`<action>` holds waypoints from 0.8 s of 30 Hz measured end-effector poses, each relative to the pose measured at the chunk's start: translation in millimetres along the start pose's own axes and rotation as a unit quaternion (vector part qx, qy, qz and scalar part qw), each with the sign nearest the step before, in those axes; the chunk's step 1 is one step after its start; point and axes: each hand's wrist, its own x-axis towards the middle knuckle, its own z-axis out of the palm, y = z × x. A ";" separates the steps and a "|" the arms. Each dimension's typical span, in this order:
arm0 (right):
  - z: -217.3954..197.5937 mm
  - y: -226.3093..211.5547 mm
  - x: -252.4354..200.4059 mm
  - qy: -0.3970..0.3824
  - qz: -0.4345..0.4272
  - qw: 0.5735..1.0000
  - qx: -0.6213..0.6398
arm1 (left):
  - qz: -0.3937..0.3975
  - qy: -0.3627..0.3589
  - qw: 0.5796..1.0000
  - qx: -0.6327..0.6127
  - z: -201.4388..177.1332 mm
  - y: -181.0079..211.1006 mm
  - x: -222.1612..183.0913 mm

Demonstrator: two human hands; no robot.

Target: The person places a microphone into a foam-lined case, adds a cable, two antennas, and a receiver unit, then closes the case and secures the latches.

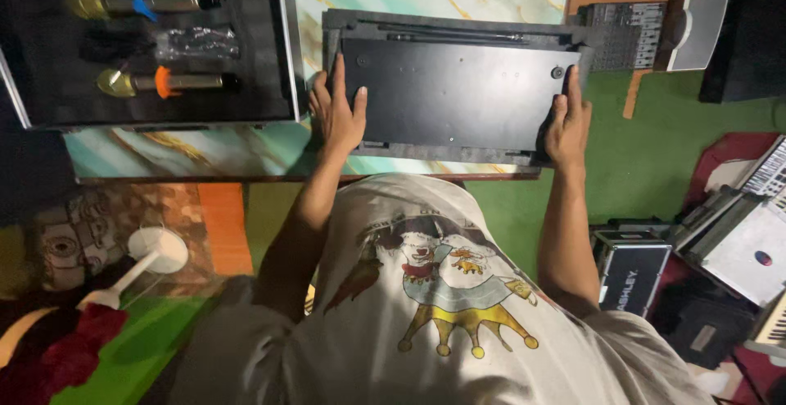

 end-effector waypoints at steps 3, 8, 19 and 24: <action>3.8 -4.8 1.5 0.003 0.039 0.999 -0.003 | 0.003 0.005 1.000 0.011 -2.8 7.0 6.5; 16.8 -15.3 15.9 0.021 0.033 0.999 -0.038 | 0.012 -0.016 0.999 0.027 -8.7 8.9 30.6; 37.1 -24.2 56.6 0.045 0.046 0.996 -0.055 | 0.023 0.034 0.997 0.058 -12.0 20.0 73.6; 33.4 -24.8 68.1 0.041 -0.004 0.997 -0.071 | -0.007 0.032 0.996 0.088 -11.5 27.5 77.8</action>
